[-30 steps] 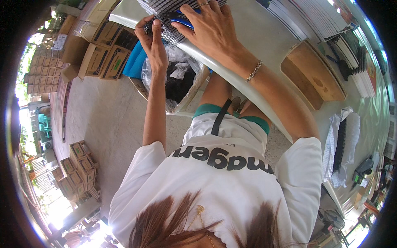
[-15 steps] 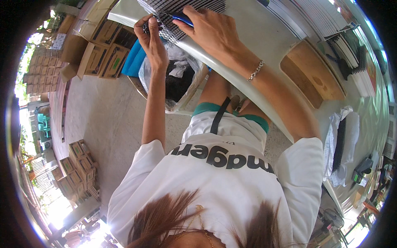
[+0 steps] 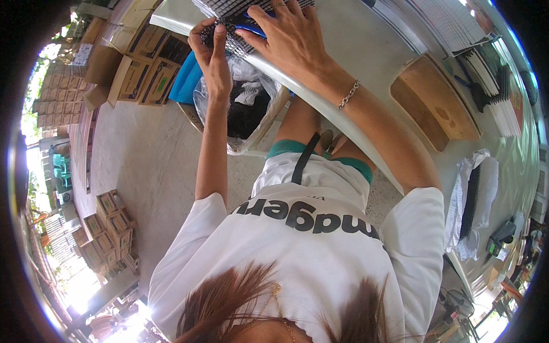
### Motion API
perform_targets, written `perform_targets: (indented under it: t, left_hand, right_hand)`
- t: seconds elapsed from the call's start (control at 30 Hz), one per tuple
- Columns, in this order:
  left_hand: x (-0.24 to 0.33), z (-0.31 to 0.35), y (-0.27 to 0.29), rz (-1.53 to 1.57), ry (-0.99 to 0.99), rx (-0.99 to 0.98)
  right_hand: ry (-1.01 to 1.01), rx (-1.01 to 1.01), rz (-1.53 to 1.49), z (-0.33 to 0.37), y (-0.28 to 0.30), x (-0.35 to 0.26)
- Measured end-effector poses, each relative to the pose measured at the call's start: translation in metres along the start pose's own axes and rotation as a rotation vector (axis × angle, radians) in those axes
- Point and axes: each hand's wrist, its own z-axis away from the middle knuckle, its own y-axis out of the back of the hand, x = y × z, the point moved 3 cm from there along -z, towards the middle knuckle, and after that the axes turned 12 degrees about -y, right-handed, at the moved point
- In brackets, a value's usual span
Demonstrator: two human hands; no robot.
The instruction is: The person uses blue-handled snips to cut the excess ends of spiral bindings on a stack of notebooks, then places the notebooks onto another pile.
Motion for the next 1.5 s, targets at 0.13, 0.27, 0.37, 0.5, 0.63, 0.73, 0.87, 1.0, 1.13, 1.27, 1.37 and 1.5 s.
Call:
perform_targets:
  t: [0.13,0.27,0.37,0.5,0.63,0.73,0.87,1.0,1.13,1.27,1.37,1.5]
  left_hand:
    - [-0.006,0.0,-0.003,-0.051,-0.047,-0.01]
    - [-0.012,0.006,0.0,0.123,0.087,0.044]
    - [-0.019,0.003,0.0,0.291,0.08,0.158]
    - [-0.012,0.009,-0.001,0.333,0.215,0.134]
    - [-0.007,0.007,0.001,0.101,-0.012,-0.007]
    - [-0.016,0.011,0.005,0.143,0.083,-0.017]
    - [-0.017,0.01,0.004,0.099,0.038,-0.035]
    - [-0.021,0.012,0.006,0.07,-0.016,-0.016]
    - [-0.021,0.013,0.001,0.137,0.057,0.032]
    - [-0.023,0.014,-0.001,0.193,0.114,0.104]
    - [-0.025,0.017,0.003,0.146,0.065,0.066]
    - [-0.025,0.017,0.003,0.129,0.032,0.015]
  right_hand:
    - [-0.01,-0.075,-0.075,0.001,-0.021,0.013]
    - [-0.246,-0.366,-0.105,0.0,-0.005,0.006]
    - [-0.125,-0.148,-0.106,0.009,0.0,0.008]
    - [-0.022,-0.05,-0.02,0.011,-0.001,0.01]
    - [-0.014,-0.044,-0.03,0.009,-0.007,0.007]
    - [0.011,-0.02,-0.025,0.007,-0.006,0.002]
    - [-0.053,-0.146,-0.091,0.004,-0.009,0.003]
    - [-0.162,-0.335,-0.074,0.002,-0.009,0.001]
    - [-0.197,-0.282,-0.065,0.007,0.0,0.011]
    - [-0.038,-0.111,-0.017,0.01,0.0,0.009]
    - [-0.009,-0.111,-0.009,0.01,-0.003,0.007]
    - [0.003,-0.074,0.002,0.01,-0.008,0.005]
